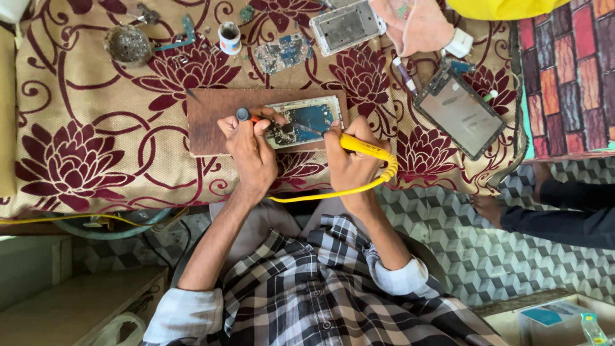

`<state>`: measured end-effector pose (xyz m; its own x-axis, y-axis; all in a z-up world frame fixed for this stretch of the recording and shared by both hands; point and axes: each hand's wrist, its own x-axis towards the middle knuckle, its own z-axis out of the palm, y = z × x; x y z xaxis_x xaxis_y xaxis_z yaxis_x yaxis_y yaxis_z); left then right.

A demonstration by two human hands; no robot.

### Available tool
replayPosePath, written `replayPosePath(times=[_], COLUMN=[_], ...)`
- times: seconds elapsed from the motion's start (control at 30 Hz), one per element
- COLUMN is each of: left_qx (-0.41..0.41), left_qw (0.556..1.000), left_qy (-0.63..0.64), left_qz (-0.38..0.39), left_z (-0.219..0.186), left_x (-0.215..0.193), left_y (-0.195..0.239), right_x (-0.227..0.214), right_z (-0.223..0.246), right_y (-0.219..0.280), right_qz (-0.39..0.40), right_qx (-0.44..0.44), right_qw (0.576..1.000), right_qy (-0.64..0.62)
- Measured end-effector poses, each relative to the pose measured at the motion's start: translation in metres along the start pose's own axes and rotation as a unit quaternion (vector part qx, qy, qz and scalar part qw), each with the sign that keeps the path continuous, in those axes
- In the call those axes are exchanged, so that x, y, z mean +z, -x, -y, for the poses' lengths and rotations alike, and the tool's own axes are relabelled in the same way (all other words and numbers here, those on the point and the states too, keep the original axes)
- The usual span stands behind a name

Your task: The person uses a soldering iron and a screwdriver to work on a small circuit board placed on a wooden block. They repeatedly apply heat to specific points on the board while manipulating components with the screwdriver.

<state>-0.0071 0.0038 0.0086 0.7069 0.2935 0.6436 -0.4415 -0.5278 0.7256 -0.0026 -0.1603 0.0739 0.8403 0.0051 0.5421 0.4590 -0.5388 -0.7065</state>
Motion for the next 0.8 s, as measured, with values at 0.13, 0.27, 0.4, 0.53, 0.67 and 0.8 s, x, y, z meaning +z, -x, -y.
replayPosePath(times=[0.13,0.27,0.4,0.53,0.67,0.8], left_qx=[-0.015,-0.014,-0.019,-0.013,-0.016,-0.013], left_qw=[1.0,1.0,1.0,1.0,1.0,1.0], left_qy=[-0.008,-0.011,0.007,0.003,0.007,0.01], left_qz=[0.004,0.001,0.002,0.007,0.01,0.009], left_z=[-0.001,0.003,0.005,0.004,0.004,0.006], left_x=[0.0,0.002,0.003,0.001,0.002,0.002], left_y=[-0.002,0.0,0.0,-0.001,-0.002,-0.002], right_x=[-0.003,-0.006,-0.005,-0.012,-0.024,-0.029], right_z=[-0.001,-0.006,-0.015,-0.024,-0.021,-0.012], right_y=[-0.008,-0.005,-0.009,-0.024,-0.038,-0.044], right_qz=[0.023,0.043,0.062,0.121,0.188,0.231], right_qx=[-0.018,-0.016,0.028,0.005,-0.043,-0.117], right_qw=[1.0,0.999,0.996,0.987,0.979,0.966], right_qy=[0.008,0.003,-0.05,-0.108,-0.071,-0.032])
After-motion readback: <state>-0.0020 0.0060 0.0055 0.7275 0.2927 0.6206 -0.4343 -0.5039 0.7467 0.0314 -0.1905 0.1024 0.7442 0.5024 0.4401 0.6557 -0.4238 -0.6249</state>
